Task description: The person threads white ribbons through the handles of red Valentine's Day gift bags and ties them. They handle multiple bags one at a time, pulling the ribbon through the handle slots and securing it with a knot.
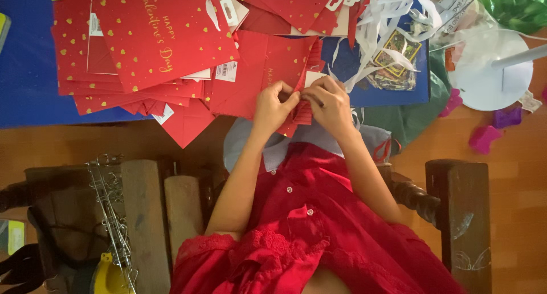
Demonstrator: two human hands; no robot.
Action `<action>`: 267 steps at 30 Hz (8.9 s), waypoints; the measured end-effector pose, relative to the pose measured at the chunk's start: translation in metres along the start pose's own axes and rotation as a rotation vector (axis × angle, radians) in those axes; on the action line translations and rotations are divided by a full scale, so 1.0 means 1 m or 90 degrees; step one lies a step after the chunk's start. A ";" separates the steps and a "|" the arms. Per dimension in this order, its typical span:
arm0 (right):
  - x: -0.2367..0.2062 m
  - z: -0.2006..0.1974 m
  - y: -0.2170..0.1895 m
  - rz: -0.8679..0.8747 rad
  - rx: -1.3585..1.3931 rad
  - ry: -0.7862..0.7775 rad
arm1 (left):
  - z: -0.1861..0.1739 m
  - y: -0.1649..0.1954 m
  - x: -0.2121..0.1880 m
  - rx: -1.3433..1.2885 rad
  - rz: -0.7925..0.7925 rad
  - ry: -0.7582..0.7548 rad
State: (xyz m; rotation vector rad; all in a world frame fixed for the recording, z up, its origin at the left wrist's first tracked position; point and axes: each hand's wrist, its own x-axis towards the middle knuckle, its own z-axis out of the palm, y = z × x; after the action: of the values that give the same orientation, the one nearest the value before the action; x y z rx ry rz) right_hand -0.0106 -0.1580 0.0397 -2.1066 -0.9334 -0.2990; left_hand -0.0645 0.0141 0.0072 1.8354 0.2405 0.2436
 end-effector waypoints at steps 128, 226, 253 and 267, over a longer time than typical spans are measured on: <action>-0.001 -0.003 0.019 0.047 0.026 0.024 | -0.027 -0.034 -0.017 -0.464 -0.085 -0.330; -0.001 0.004 0.021 0.043 -0.025 0.044 | -0.073 0.097 -0.015 -0.290 -0.034 -0.543; 0.001 0.001 0.025 0.091 -0.010 -0.006 | 0.014 0.013 0.041 -0.032 -0.004 0.071; 0.007 -0.004 0.023 0.061 0.118 0.018 | 0.016 0.020 0.035 -0.020 0.028 0.135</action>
State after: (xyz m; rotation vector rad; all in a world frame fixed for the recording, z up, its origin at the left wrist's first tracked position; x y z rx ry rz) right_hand 0.0112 -0.1668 0.0329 -1.9649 -0.8088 -0.1860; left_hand -0.0255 0.0039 0.0232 1.7854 0.3412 0.4712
